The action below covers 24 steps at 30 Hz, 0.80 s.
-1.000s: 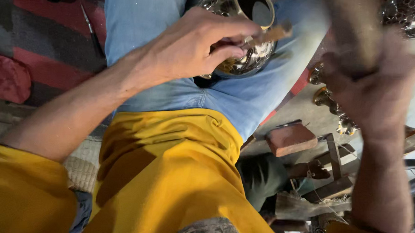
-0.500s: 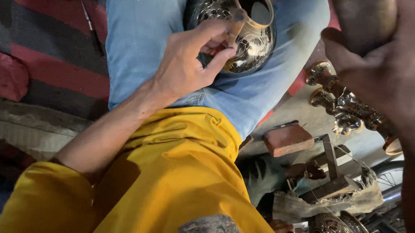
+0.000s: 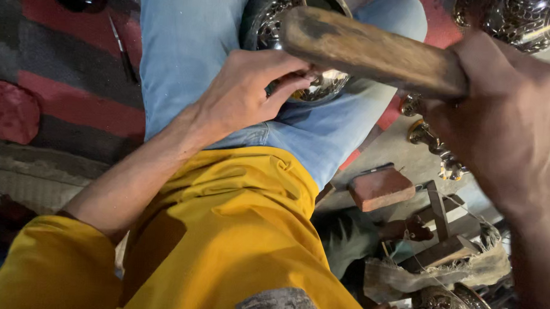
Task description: The person sits cross-legged on a mat and uses a chisel and hammer to engrave a decorative pattern on a small metal pot held between their legs. They repeatedly tap the chisel with the hammer to create indentations on the pot's surface.
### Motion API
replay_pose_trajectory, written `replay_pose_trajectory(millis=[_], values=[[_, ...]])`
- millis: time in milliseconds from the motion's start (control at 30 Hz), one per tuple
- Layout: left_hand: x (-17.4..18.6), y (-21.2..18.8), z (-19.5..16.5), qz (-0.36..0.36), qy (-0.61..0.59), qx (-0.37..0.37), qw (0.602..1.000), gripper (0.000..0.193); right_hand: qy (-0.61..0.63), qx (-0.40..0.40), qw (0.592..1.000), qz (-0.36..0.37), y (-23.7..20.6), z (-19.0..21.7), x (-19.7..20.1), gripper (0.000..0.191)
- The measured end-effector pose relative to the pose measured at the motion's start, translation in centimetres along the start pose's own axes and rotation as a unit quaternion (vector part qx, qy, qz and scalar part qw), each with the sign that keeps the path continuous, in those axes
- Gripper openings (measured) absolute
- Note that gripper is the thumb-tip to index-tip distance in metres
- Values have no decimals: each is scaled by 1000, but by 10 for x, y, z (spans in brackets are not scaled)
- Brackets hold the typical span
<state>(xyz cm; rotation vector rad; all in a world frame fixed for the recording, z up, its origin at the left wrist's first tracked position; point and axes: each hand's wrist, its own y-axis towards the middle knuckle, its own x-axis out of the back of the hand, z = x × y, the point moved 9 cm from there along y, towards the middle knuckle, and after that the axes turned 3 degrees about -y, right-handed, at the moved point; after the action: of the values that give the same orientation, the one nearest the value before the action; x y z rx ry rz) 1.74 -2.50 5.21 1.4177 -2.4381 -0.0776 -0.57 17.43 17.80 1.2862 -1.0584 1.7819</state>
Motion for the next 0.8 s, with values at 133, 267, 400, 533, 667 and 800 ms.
replay_pose_trajectory(millis=[133,267,400,533,667,800], values=[[1,5,4,62,3,3,998,28,-49,-40,998,6,-9,-4,-18,27],[4,12,9,35,-83,14,996,30,-60,-99,993,11,-24,-22,-28,31],[5,12,11,47,-51,9,998,32,-27,-85,996,-1,-33,-32,-27,36],[4,12,17,72,-84,24,994,32,75,-79,994,-28,-39,-42,-22,34],[3,12,14,82,-56,-2,995,31,289,-228,929,-40,-48,-70,-32,23],[4,11,10,86,-50,-20,995,27,188,-79,978,-33,-28,-40,-18,15]])
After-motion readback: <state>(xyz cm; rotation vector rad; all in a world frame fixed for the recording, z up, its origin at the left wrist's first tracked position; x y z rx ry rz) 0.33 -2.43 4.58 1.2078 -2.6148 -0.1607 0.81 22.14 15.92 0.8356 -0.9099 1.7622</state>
